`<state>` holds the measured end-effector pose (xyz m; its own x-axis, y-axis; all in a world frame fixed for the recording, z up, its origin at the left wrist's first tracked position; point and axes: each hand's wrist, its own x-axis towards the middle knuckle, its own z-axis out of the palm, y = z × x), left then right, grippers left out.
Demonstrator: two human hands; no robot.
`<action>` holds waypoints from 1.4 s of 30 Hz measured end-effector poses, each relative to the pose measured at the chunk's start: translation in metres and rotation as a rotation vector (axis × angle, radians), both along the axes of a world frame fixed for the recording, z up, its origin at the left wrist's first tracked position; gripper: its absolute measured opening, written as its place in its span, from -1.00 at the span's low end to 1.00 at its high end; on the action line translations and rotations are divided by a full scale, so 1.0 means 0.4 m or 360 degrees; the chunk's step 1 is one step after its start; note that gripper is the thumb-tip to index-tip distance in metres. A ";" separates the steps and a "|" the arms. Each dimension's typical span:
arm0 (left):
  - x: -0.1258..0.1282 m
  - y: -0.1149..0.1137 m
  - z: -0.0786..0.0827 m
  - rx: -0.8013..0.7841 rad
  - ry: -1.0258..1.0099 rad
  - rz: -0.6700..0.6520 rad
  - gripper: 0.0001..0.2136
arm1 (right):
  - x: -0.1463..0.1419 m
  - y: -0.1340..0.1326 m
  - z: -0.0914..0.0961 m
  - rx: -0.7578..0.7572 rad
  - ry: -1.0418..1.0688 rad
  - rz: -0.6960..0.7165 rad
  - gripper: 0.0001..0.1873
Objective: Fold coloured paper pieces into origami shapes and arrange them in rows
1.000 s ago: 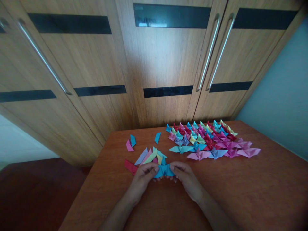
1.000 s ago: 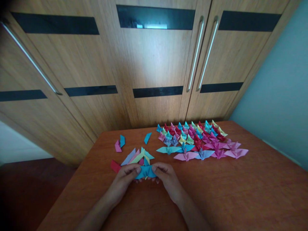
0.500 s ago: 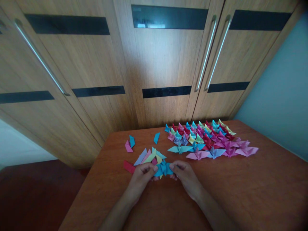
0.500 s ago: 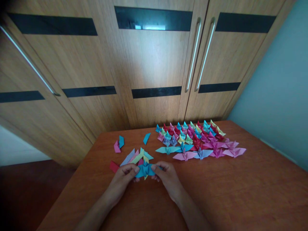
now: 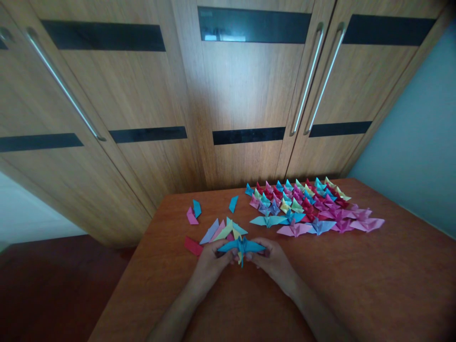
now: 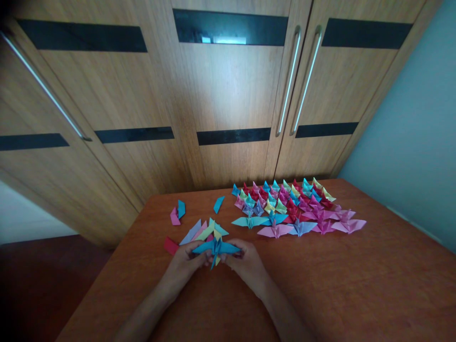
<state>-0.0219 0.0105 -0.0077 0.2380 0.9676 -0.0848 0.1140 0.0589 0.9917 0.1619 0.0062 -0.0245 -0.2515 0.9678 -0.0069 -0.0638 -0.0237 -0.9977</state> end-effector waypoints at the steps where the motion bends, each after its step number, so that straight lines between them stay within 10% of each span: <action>1: 0.000 0.000 0.001 -0.0006 -0.0006 -0.0013 -0.84 | 0.001 0.000 -0.001 -0.0004 -0.0007 0.0007 -0.80; 15: -0.007 -0.011 0.010 -0.0126 -0.0055 -0.0228 -0.78 | 0.019 -0.003 0.001 -0.0138 0.0158 0.0183 -0.64; 23: -0.016 -0.018 0.014 -0.0130 -0.0277 -0.0205 -0.77 | 0.018 -0.003 -0.011 -0.0356 0.0711 0.0114 -0.65; 31: -0.019 -0.016 0.009 -0.0163 -0.0312 -0.0260 -0.66 | 0.023 0.003 -0.005 -0.0246 0.0529 -0.0103 -0.73; 42: -0.015 -0.001 0.013 -0.0160 -0.0467 0.0033 -0.72 | 0.022 0.007 -0.008 -0.0315 0.0632 -0.0127 -0.66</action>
<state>-0.0281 0.0101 -0.0026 0.2464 0.9628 -0.1108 -0.1786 0.1574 0.9712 0.1706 0.0091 -0.0278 -0.1969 0.9740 -0.1119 -0.4502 -0.1912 -0.8722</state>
